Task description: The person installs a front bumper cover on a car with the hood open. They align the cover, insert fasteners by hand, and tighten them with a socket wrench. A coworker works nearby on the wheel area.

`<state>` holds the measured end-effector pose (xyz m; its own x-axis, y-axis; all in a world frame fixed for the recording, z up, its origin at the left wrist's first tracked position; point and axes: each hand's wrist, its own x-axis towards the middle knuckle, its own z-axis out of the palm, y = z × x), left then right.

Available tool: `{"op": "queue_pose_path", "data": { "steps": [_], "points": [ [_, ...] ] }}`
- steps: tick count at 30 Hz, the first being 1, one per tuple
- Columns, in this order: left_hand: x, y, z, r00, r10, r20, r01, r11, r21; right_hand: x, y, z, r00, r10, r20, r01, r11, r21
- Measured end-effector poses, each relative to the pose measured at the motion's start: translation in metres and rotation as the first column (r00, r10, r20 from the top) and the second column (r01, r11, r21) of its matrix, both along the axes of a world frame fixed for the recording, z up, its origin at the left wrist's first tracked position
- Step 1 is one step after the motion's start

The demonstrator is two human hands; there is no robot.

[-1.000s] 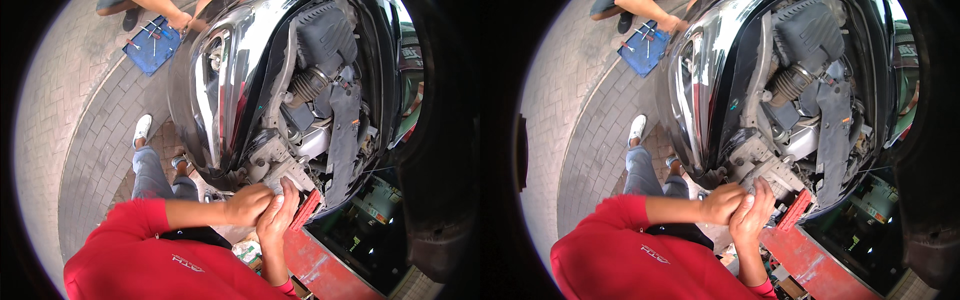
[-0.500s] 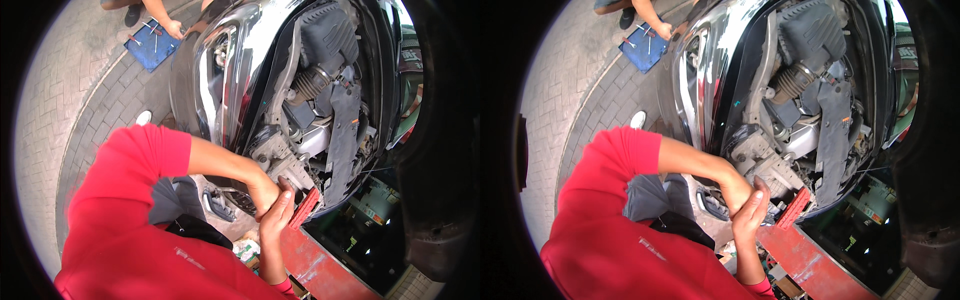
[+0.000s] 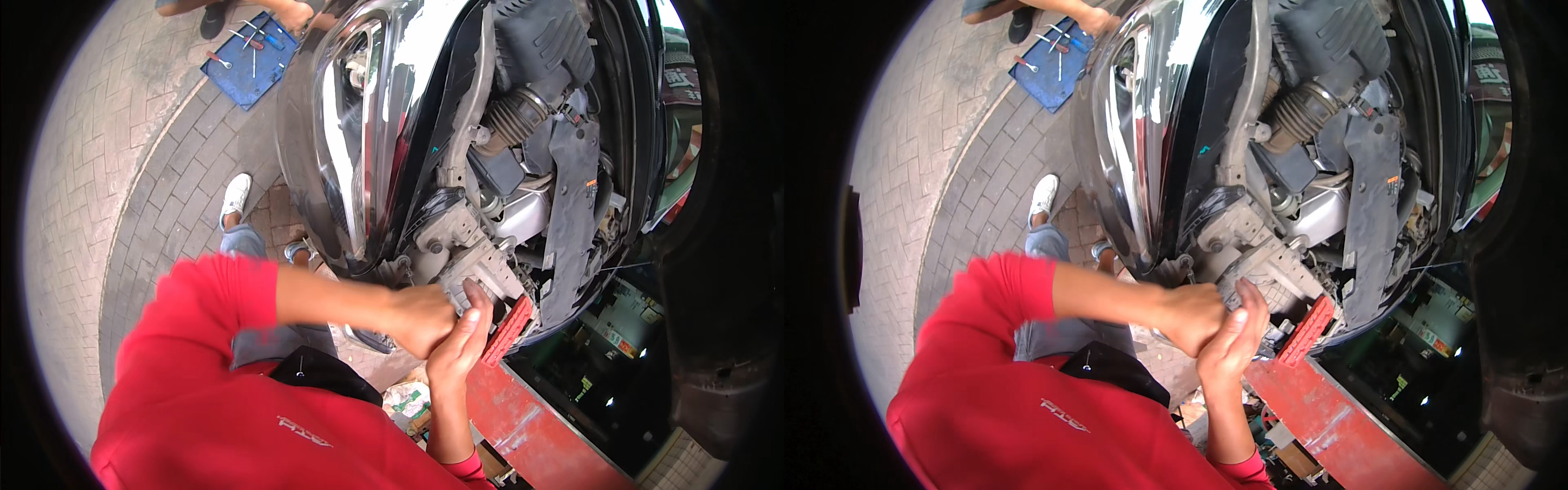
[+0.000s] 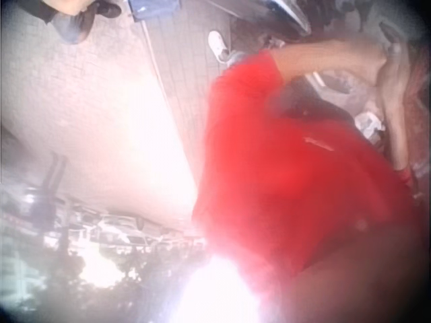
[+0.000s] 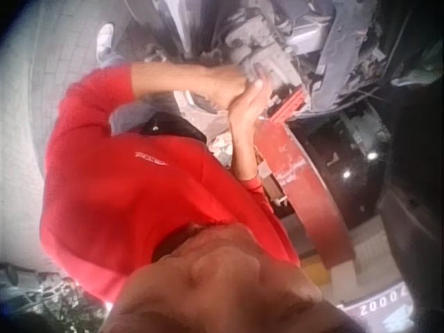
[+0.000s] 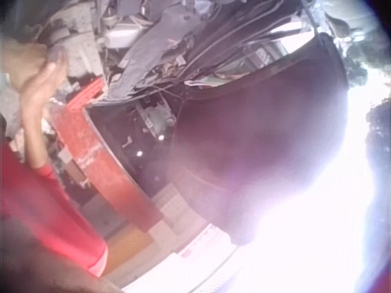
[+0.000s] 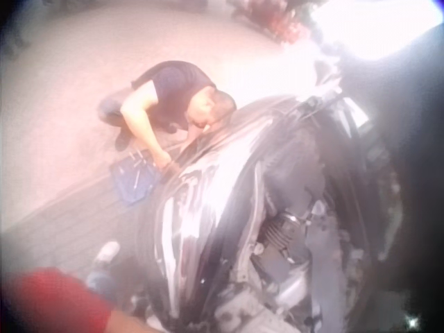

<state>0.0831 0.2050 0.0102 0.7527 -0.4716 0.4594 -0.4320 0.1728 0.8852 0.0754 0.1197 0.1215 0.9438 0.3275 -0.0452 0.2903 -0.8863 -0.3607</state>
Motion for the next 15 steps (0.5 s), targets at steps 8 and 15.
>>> {"op": "queue_pose_path", "data": {
  "steps": [8,15],
  "points": [
    [0.001,0.011,0.010,0.991,-0.059,-0.123,0.079,0.984,0.161,0.008,0.008,0.004,0.994,0.088,0.059,-0.082,0.992,-0.096],
    [-0.027,-0.030,-0.001,0.697,0.715,-0.054,-0.690,0.649,-0.321,0.000,0.007,0.005,0.990,0.128,0.057,-0.117,0.979,-0.165]
  ]
}}
